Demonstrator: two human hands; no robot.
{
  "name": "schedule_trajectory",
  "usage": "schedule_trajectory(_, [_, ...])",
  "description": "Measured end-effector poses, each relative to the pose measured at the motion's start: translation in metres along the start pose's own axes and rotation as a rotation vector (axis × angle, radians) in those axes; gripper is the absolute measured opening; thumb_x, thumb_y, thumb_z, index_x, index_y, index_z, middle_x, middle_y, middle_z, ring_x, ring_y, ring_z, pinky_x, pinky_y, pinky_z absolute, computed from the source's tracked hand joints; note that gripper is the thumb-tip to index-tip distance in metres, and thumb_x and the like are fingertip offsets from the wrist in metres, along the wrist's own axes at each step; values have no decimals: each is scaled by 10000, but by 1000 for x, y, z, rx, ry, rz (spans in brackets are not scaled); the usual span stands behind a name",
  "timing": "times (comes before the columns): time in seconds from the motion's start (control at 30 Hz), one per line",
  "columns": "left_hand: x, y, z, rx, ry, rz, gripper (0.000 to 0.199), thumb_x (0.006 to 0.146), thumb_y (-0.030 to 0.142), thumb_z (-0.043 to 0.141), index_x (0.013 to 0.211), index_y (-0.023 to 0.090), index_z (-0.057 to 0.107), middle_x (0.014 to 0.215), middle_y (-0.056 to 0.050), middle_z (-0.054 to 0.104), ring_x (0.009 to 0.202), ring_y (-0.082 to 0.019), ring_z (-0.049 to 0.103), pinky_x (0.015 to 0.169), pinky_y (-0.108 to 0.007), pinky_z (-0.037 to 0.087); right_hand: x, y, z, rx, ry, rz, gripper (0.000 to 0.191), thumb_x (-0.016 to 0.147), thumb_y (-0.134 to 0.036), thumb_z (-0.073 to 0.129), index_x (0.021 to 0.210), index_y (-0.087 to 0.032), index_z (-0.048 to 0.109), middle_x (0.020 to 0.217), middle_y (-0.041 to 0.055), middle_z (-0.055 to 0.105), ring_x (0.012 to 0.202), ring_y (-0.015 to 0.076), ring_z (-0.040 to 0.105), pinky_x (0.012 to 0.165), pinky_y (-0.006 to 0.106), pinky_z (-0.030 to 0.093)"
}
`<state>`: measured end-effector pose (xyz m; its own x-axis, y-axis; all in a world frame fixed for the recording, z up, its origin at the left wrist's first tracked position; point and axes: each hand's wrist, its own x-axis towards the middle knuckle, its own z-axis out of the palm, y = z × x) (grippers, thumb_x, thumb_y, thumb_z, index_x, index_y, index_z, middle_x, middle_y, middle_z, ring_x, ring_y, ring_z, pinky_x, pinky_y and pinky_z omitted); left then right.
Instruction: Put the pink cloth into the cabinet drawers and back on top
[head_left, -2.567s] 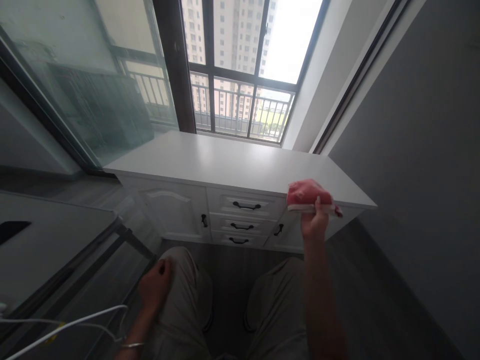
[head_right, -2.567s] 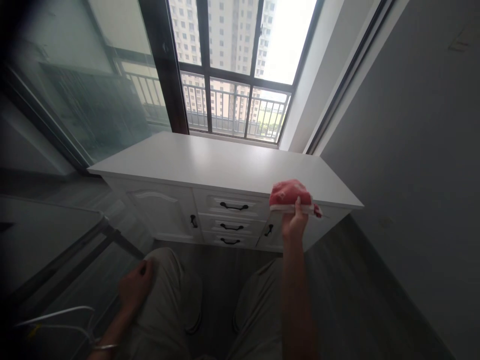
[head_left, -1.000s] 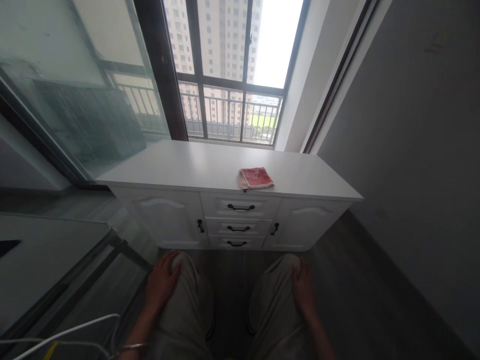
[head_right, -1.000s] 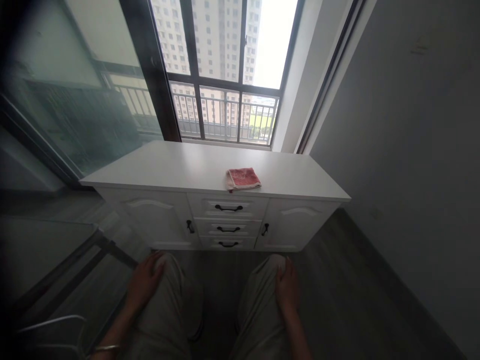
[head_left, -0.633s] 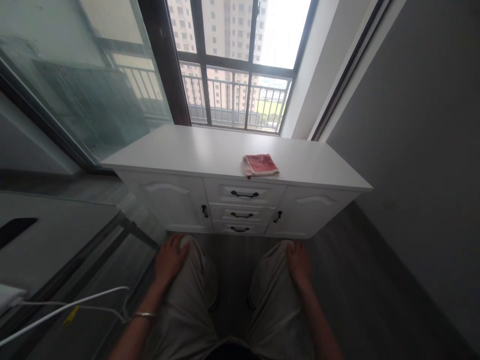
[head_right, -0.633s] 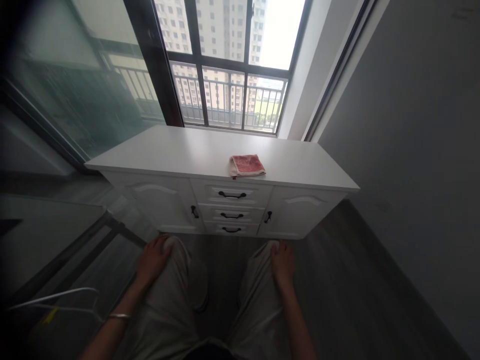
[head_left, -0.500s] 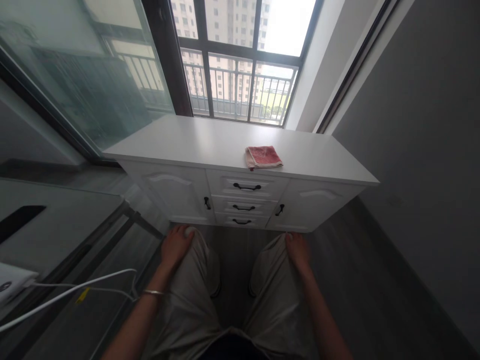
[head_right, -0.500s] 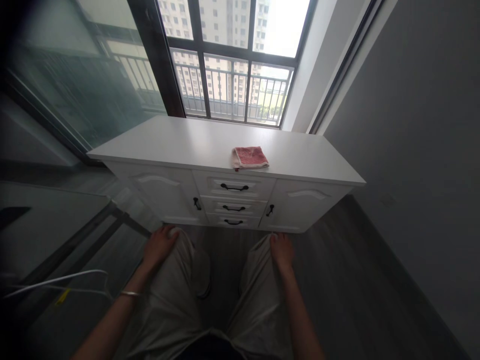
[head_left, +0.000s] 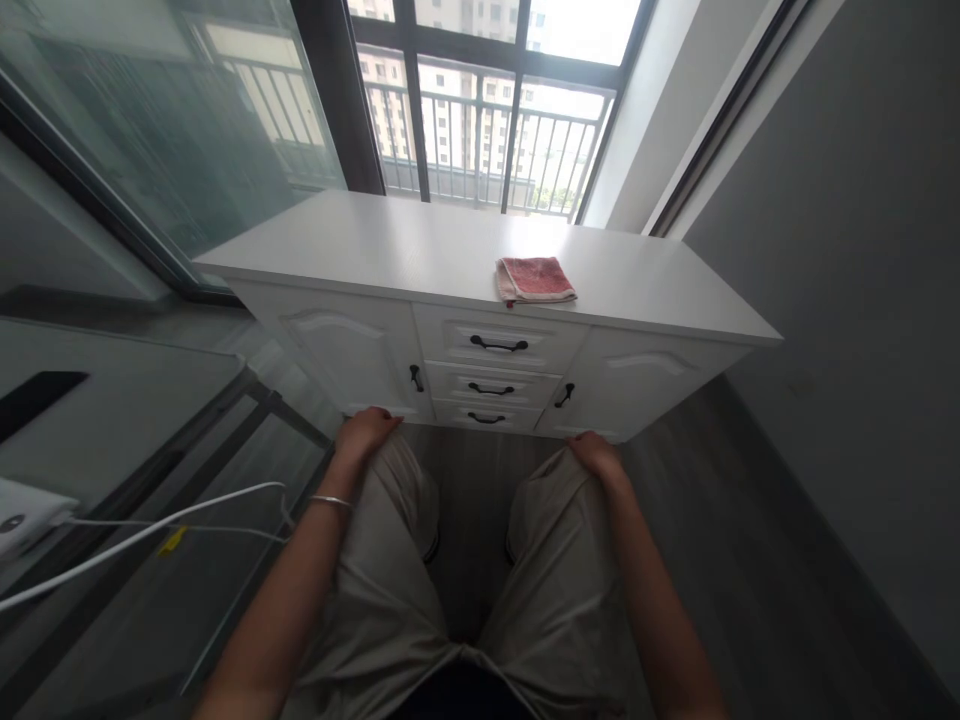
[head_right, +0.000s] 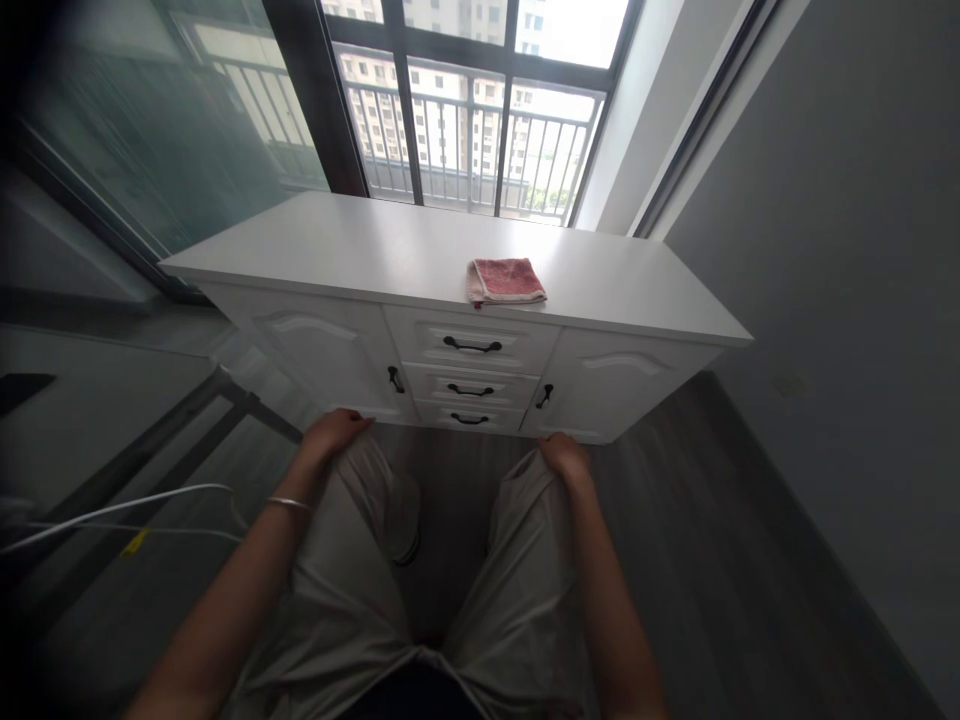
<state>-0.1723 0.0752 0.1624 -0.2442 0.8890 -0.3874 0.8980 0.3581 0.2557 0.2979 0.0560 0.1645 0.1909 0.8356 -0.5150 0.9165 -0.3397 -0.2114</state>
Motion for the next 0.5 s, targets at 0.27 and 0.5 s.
schedule_trajectory(0.27, [-6, -3, -1, 11, 13, -56, 535, 962, 543, 431, 1149, 215, 809, 1265, -181, 758, 1196, -370, 693, 925, -430, 532, -1, 0, 0, -5, 17, 2, 519, 1039, -458, 414, 1248, -136, 763, 1330, 184, 716, 1282, 333, 652, 1019, 400, 505])
schedule_trajectory(0.5, [-7, -10, -3, 22, 26, -46, 504, 968, 476, 416, 1140, 231, 822, 1247, -179, 765, 1188, -381, 697, 891, -426, 536, -6, 0, -1, -12, 47, -3, 482, 1020, -363, 397, 1203, -125, 774, 1314, 210, 716, 1250, 352, 668, 995, 420, 517])
